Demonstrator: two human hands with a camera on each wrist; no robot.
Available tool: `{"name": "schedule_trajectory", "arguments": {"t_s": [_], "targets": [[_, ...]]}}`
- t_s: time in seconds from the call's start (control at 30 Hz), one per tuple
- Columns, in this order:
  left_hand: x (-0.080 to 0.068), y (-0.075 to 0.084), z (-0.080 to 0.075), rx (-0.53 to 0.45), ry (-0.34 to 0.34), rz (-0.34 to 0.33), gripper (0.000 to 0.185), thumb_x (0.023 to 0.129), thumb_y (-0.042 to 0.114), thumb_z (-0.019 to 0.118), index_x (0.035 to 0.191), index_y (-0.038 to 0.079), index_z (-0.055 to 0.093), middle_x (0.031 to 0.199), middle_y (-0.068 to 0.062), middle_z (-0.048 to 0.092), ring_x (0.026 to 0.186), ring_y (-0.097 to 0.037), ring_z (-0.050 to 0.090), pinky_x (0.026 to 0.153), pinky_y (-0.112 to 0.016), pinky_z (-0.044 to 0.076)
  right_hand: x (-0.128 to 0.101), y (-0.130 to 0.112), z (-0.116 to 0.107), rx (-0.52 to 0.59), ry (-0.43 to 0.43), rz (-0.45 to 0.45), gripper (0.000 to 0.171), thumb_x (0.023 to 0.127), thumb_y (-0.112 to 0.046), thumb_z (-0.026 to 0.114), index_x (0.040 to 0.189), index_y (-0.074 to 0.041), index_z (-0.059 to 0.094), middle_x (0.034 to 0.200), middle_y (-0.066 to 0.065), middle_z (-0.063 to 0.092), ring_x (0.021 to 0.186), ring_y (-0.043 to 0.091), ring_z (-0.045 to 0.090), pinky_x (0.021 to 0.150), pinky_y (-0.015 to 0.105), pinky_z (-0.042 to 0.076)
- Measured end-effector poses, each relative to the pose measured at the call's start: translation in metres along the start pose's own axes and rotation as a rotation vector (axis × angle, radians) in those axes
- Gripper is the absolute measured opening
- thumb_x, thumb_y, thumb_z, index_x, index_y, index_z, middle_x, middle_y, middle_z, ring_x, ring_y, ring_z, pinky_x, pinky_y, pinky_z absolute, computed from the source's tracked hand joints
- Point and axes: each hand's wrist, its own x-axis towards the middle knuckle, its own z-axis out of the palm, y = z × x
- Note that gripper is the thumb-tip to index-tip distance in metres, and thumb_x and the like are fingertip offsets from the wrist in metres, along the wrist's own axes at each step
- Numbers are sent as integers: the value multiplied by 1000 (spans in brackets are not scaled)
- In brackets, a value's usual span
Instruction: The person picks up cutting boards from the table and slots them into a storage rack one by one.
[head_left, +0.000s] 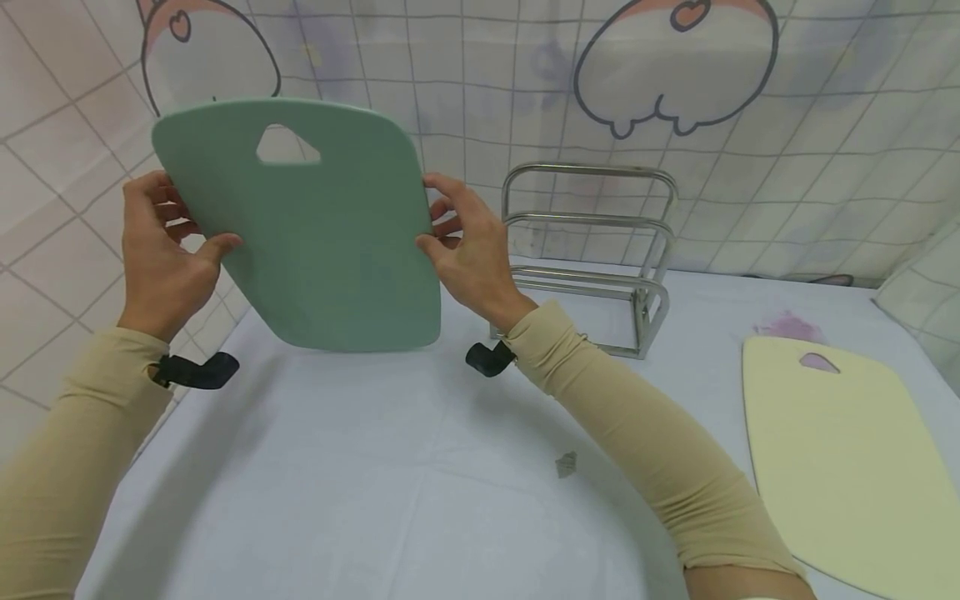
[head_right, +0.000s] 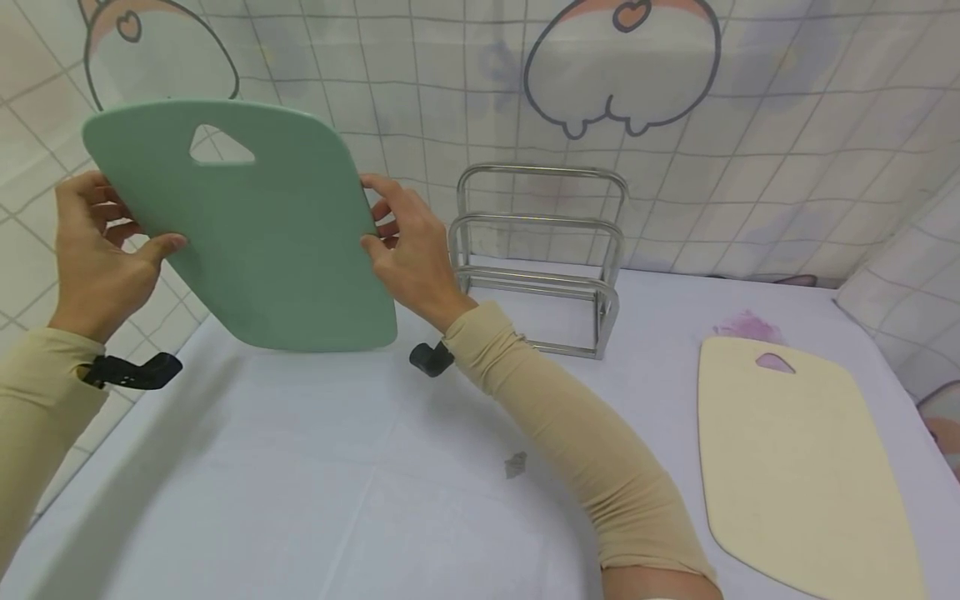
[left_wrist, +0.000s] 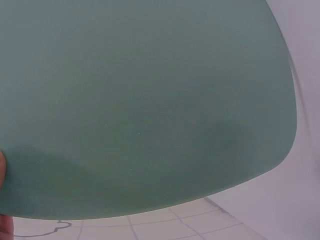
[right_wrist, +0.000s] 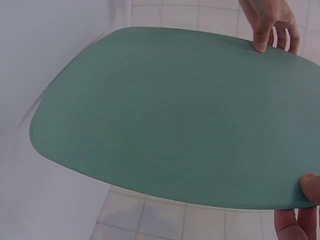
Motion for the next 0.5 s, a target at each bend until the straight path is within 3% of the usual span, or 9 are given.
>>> {"name": "schedule_trajectory", "arguments": {"t_s": [0.5], "targets": [[2, 4, -2, 19, 35, 34, 75, 88, -6, 73, 147, 26, 39, 120, 25, 37, 109, 4, 47, 95, -14, 45, 3, -6, -1, 10, 17, -26, 57, 89, 5, 72, 142, -9, 55, 106, 15, 63, 85, 25, 71, 81, 28, 64]]}}
